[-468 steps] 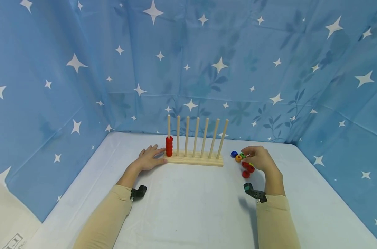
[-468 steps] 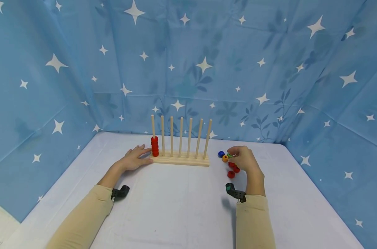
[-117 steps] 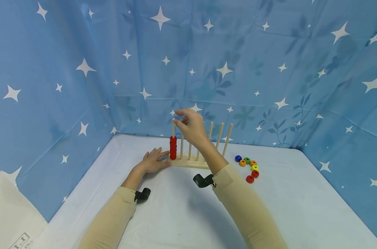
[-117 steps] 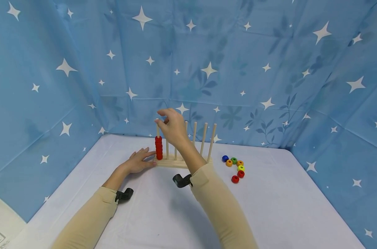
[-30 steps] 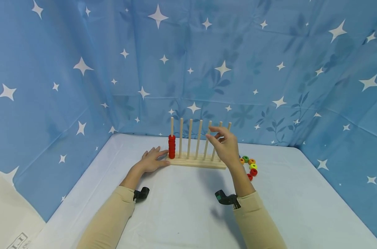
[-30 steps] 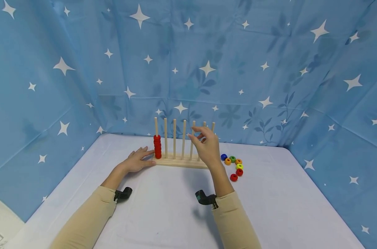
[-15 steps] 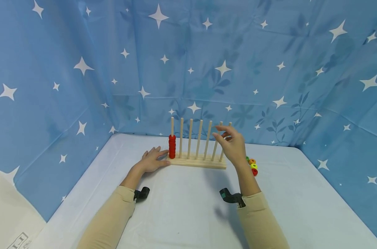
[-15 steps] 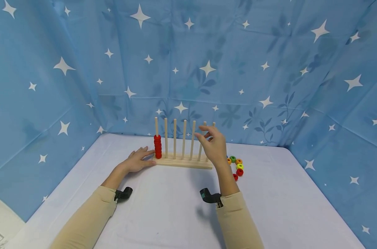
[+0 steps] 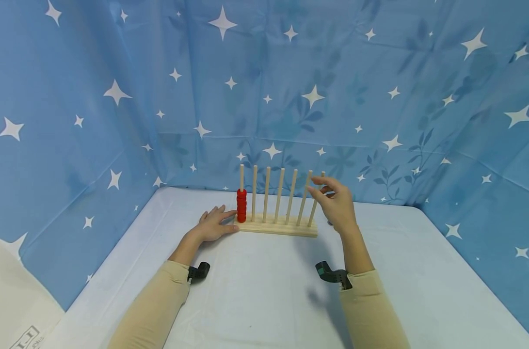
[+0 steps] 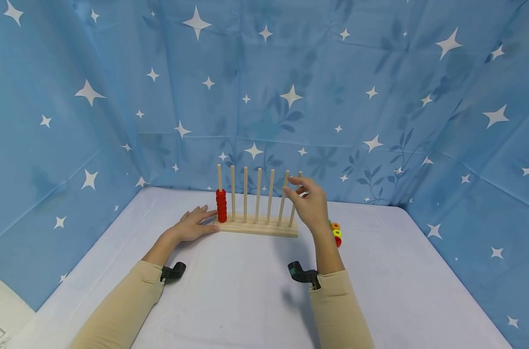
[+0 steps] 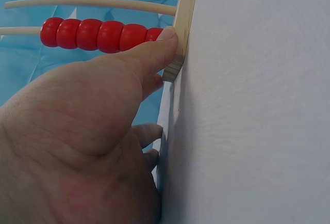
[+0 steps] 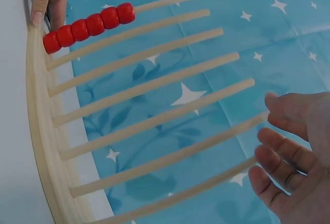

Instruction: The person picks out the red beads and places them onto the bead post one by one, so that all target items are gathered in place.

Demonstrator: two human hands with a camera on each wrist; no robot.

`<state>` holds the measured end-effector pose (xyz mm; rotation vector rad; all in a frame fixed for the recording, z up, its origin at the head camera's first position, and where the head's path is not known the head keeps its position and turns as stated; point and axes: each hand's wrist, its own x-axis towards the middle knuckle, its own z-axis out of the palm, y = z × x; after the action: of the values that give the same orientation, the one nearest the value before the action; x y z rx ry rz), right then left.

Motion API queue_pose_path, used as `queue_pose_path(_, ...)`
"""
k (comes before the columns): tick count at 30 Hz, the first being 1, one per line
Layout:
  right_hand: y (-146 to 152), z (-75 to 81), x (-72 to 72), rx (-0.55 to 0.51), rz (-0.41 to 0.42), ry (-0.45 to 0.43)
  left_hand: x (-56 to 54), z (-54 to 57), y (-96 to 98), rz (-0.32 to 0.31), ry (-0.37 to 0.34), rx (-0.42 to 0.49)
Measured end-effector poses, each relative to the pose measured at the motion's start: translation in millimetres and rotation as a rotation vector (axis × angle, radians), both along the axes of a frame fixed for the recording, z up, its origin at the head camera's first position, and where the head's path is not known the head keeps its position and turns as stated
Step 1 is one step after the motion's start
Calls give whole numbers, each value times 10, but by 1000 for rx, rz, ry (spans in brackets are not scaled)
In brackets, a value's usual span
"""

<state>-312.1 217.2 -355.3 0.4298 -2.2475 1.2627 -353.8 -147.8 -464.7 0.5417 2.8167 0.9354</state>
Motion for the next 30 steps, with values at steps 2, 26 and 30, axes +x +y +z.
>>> queue_pose_path(2, 48, -3, 1, 17, -6, -19, 2, -2, -3, -1, 1, 4)
queue_pose_path(26, 380, -46, 2, 84, -48, -174, -16, -30, 1, 15, -2, -4)
queue_pose_path(30, 420, -59, -3, 85, -67, -178, -16, -31, 1, 15, -2, -3)
